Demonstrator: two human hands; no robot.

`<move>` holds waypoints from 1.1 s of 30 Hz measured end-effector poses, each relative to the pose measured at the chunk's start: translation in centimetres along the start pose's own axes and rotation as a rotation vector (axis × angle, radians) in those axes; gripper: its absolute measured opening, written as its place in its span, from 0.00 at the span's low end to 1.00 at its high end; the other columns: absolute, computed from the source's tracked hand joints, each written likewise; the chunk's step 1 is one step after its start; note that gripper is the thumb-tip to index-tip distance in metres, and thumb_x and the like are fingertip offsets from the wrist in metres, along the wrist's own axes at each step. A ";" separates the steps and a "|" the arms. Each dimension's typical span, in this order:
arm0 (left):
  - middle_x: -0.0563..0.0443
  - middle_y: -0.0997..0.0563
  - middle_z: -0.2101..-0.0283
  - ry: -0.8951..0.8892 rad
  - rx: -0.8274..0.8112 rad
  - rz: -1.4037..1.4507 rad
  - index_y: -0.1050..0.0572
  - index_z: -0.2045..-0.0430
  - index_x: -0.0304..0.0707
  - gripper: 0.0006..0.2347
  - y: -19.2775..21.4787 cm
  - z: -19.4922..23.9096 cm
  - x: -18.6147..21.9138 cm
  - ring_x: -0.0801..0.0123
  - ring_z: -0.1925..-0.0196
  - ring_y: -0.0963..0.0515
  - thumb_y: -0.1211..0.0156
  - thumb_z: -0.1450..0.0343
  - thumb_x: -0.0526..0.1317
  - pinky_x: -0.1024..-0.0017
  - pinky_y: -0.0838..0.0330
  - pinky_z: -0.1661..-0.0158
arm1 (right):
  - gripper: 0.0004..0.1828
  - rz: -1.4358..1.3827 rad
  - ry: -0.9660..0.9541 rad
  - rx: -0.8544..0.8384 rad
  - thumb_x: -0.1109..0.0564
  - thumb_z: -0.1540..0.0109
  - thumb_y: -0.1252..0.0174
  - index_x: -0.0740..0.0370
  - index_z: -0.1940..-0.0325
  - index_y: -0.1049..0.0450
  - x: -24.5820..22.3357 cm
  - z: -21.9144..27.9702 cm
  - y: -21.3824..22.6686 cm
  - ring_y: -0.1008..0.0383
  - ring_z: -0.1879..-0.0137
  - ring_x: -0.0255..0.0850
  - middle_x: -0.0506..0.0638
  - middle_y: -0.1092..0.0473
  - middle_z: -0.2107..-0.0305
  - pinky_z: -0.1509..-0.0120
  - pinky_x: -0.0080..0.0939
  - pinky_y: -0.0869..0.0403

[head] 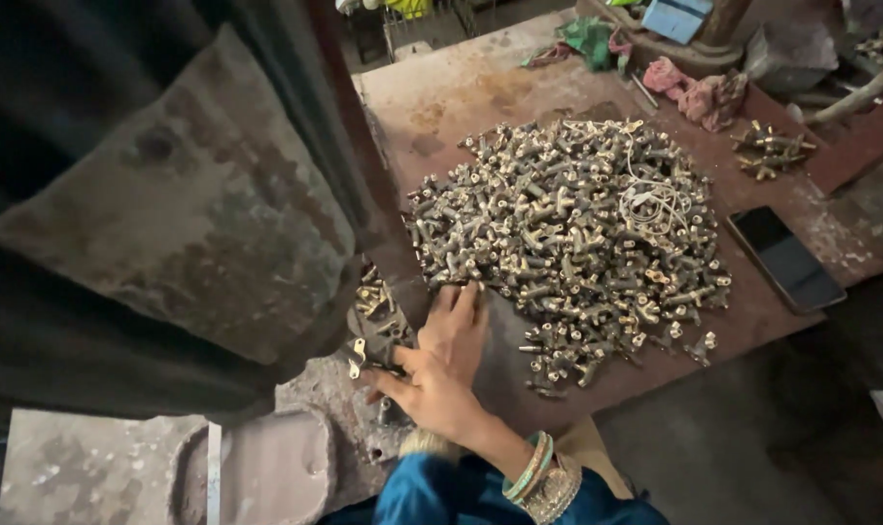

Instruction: The person sits at a bench drill/tapping machine and threads brass fittings one at a time. They pick a fitting from a large pile, seat it in the fixture under the machine, pull the lever to tap threads, then place the finished fitting into a container, repeating the cycle.

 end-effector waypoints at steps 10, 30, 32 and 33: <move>0.44 0.26 0.45 0.692 0.093 2.104 0.32 0.47 0.36 0.14 -3.4 6.7 3.1 0.55 0.44 0.22 0.46 0.27 0.35 0.48 0.19 0.51 | 0.20 0.150 0.016 0.078 0.48 0.33 0.41 0.71 0.52 0.22 -0.9 0.1 -0.5 0.22 0.65 0.34 0.54 0.18 0.66 0.62 0.35 0.26; 0.38 0.14 0.64 0.545 0.067 0.724 0.18 0.64 0.33 0.16 -3.3 4.0 2.8 0.49 0.61 0.15 0.32 0.34 0.49 0.59 0.23 0.57 | 0.19 0.190 0.145 0.100 0.48 0.33 0.42 0.69 0.51 0.23 -2.5 0.3 -0.3 0.18 0.62 0.36 0.56 0.20 0.67 0.63 0.41 0.23; 0.41 0.17 0.60 0.552 0.024 1.070 0.20 0.57 0.31 0.14 -6.6 10.0 0.7 0.58 0.59 0.19 0.34 0.31 0.43 0.65 0.24 0.58 | 0.19 0.224 0.077 0.078 0.48 0.32 0.43 0.69 0.52 0.24 -2.5 0.3 -0.3 0.18 0.63 0.36 0.55 0.21 0.68 0.64 0.42 0.23; 0.44 0.20 0.56 0.539 -0.007 1.422 0.23 0.50 0.29 0.14 -8.3 12.7 -0.2 0.68 0.56 0.23 0.36 0.27 0.38 0.72 0.25 0.59 | 0.19 0.268 0.019 0.051 0.48 0.31 0.44 0.69 0.52 0.25 -2.6 0.0 -0.2 0.18 0.65 0.37 0.54 0.22 0.69 0.65 0.42 0.24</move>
Point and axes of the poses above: each hand's wrist, its own z-axis away from the middle knuckle, its own y-axis out of the back of the hand, x = y × z, the point moved 2 cm from there along -z, towards the middle knuckle
